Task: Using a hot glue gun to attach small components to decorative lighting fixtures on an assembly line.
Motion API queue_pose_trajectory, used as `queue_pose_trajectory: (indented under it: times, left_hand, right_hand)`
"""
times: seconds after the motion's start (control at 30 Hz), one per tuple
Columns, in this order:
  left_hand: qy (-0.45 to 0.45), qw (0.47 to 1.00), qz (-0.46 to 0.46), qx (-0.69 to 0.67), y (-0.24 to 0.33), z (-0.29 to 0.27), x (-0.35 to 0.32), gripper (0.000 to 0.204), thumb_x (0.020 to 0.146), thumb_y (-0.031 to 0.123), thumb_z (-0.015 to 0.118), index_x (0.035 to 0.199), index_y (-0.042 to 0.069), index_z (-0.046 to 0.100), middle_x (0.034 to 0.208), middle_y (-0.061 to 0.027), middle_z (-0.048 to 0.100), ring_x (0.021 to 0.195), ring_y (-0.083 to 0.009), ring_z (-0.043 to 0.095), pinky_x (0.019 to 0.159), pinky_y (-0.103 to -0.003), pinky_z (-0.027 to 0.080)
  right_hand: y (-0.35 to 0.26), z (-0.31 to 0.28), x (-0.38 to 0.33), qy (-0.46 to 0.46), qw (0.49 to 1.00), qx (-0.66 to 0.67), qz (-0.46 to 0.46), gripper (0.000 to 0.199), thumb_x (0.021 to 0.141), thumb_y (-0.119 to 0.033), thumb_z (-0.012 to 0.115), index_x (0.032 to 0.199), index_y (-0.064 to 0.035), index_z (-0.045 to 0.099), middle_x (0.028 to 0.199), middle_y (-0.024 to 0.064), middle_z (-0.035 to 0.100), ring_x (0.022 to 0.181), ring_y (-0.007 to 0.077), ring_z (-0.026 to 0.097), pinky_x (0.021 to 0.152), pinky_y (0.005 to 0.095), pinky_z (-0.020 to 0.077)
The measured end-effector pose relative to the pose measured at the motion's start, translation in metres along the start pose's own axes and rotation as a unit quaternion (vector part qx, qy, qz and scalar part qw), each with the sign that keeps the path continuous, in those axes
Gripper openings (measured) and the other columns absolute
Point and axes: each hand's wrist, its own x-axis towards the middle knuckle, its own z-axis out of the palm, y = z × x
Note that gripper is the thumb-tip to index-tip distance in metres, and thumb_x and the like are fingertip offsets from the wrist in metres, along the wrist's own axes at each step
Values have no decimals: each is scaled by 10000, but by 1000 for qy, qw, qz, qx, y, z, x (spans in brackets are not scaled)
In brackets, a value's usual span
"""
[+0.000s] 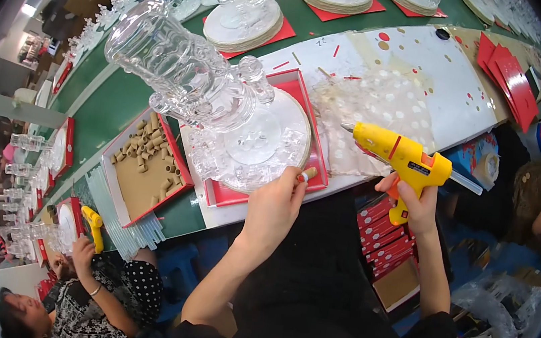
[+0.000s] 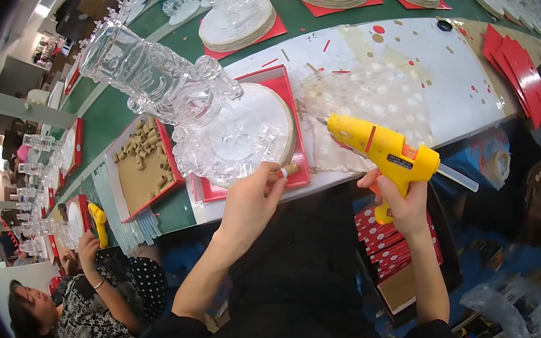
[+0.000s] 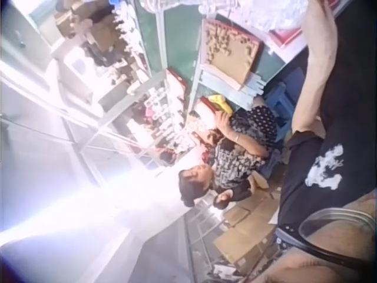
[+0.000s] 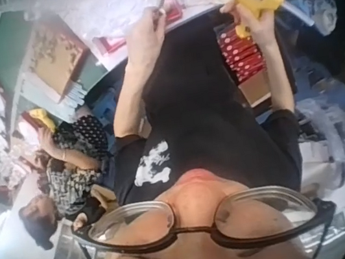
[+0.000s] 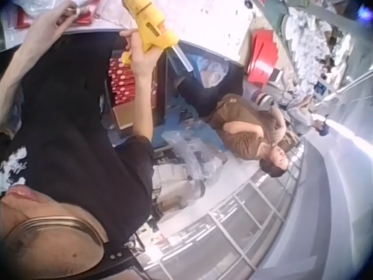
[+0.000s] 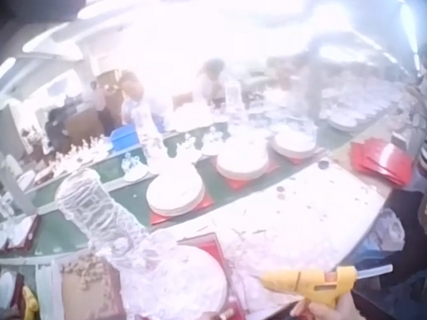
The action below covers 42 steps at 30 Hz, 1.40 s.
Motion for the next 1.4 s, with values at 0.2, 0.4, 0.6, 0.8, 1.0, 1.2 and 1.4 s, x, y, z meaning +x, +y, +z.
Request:
queue_pose_trajectory:
  times: [0.2, 0.4, 0.6, 0.8, 1.0, 1.2, 1.4]
  left_hand:
    - [-47, 990, 52, 126, 11, -2, 6, 80, 875, 67, 576, 923, 14, 541, 720, -170, 630, 645, -368, 637, 559, -437, 508]
    - [-87, 977, 32, 191, 17, -3, 10, 83, 785, -13, 569, 841, 24, 522, 762, -170, 639, 651, -371, 650, 549, -439, 528]
    - [-108, 978, 64, 168, 14, 1, 17, 78, 785, -17, 560, 844, 11, 518, 728, -185, 629, 656, -372, 649, 565, -447, 522]
    - [-137, 978, 43, 150, 9, 2, 21, 28, 835, 54, 566, 837, 26, 569, 711, -184, 645, 688, -391, 637, 611, -475, 497]
    - [-125, 973, 104, 165, 7, 2, 19, 101, 757, -6, 580, 836, 23, 524, 684, -165, 613, 647, -357, 651, 555, -434, 520]
    - [-117, 972, 54, 198, 13, 5, 15, 119, 743, -9, 596, 816, 36, 514, 698, -147, 614, 623, -334, 654, 516, -409, 519]
    - [-75, 971, 132, 186, -7, 15, 6, 90, 791, 32, 607, 830, 38, 527, 713, -122, 594, 596, -303, 646, 496, -377, 515]
  right_hand:
    - [6, 3, 1, -17, 1000, 8, -21, 388, 902, -176, 565, 1240, -13, 472, 868, 113, 658, 780, 157, 647, 576, 219, 479]
    - [9, -4, -6, -18, 1000, 2, 23, 381, 881, -131, 580, 1228, -16, 471, 893, 103, 661, 832, 156, 664, 604, 207, 511]
    - [13, -7, -8, -12, 999, 0, 31, 390, 884, -138, 581, 1239, -22, 466, 917, 103, 659, 833, 144, 664, 590, 193, 513]
    - [14, -6, -8, -4, 999, -17, 38, 395, 894, -166, 568, 1243, -10, 470, 867, 103, 657, 787, 147, 645, 587, 222, 488]
    - [18, -1, 2, -14, 999, -10, 36, 375, 894, -145, 574, 1237, -24, 482, 878, 82, 667, 805, 127, 653, 573, 194, 486]
    - [15, 11, 19, -15, 1000, -15, 20, 355, 900, -128, 563, 1229, -19, 488, 877, 87, 668, 817, 135, 651, 592, 210, 486]
    - [32, 11, 61, 57, 998, -9, -13, 314, 904, -138, 568, 1170, 18, 504, 897, 116, 679, 742, 115, 623, 629, 233, 491]
